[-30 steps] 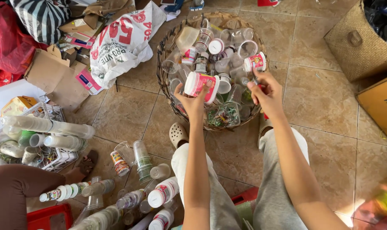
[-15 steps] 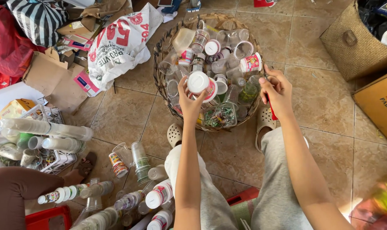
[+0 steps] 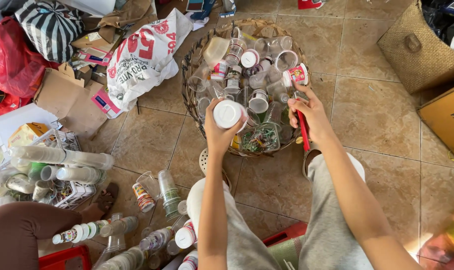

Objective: The person sits on the floor and uses a red utility knife to peel the paper labels off several plastic instant noodle cups. They hold each cup in one hand and scrape the label with the knife in the other, then place the cups into a woven basket.

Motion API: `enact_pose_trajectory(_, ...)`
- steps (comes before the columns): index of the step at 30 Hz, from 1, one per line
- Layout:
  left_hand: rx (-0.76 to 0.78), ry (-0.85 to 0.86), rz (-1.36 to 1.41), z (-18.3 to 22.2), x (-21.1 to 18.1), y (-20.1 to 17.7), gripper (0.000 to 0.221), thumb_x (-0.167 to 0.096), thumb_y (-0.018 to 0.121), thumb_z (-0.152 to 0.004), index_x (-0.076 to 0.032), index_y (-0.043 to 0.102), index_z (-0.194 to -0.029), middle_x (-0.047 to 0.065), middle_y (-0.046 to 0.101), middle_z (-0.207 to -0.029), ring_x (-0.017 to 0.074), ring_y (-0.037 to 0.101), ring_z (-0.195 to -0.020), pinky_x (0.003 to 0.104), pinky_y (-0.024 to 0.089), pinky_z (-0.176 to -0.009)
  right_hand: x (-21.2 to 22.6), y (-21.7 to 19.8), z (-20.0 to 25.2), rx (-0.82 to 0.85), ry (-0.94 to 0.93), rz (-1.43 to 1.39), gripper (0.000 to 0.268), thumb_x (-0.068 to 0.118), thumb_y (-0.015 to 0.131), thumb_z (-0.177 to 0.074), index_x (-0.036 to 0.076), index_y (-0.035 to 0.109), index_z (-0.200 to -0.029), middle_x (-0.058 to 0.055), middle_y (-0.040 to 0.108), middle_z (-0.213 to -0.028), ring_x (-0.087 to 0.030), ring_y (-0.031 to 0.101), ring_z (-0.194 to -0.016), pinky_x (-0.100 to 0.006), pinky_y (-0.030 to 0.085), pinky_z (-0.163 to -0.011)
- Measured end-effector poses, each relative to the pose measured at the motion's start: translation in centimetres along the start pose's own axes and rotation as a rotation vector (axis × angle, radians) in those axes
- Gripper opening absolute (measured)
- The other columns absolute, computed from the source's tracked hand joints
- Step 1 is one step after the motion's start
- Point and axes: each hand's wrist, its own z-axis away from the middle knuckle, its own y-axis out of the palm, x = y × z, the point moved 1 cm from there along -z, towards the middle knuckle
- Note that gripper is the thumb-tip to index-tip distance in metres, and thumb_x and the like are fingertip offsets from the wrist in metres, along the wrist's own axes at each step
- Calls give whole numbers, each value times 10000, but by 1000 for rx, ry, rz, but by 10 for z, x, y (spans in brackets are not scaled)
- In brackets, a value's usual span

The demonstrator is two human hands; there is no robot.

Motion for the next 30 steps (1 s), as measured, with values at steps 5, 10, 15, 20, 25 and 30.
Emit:
enact_pose_trajectory(5, 4, 19, -83, 18, 2, -32, 825, -197, 954, -672, -60, 473, -1329, 209, 573, -1378, 487, 404, -1389, 731, 260, -1116, 18, -12, 11, -87, -109, 376, 643, 6, 719, -948, 96, 471, -1534, -162, 575, -894, -205, 606, -562, -319, 520, -429)
enact_pose_trajectory(10, -105, 102, -12, 24, -1, -40, 787, -240, 979, -641, -78, 481, -1229, 176, 623, -1336, 423, 355, -1444, 646, 252, -1156, 24, 0, 18, -153, -59, 335, 512, 88, 586, -1064, 142, 462, -1557, -169, 604, -858, -209, 609, -664, -321, 575, -513)
enact_pose_trajectory(15, -307, 126, 461, 17, 56, -24, 913, -206, 919, -744, -125, 305, -1415, 265, 618, -1300, 321, 558, -1291, 461, 379, -1127, 16, 36, 18, 118, 110, 324, 564, 274, 337, -1127, 261, 152, -1659, -142, 604, -917, -188, 639, -642, -299, 564, -480)
enact_pose_trajectory(20, -297, -535, 1233, -2, 72, -4, 913, -660, 677, -872, -85, 306, -1476, 204, 468, -1405, 341, 483, -1298, 513, 417, -1117, -25, 50, 12, 212, 28, 221, 556, 302, 339, -1125, 142, 188, -1636, -108, 563, -848, -116, 548, -514, -245, 482, -418)
enact_pose_trajectory(25, -243, -541, 1316, -14, 68, 23, 717, -393, 708, -930, -36, 347, -1436, 159, 515, -1312, 286, 556, -1194, 436, 529, -1006, -35, 72, 14, 264, 5, 235, 608, 406, 337, -1113, 96, 241, -1627, -62, 570, -844, -73, 494, -560, -204, 436, -466)
enact_pose_trajectory(30, -287, -569, 1333, -8, 49, 44, 560, -508, 682, -925, -38, 595, -1217, 134, 670, -1127, 258, 665, -940, 385, 587, -742, -31, 84, 31, 354, -147, 554, 505, 255, 409, -1101, 145, 385, -1593, -99, 625, -816, -140, 524, -540, -252, 442, -514)
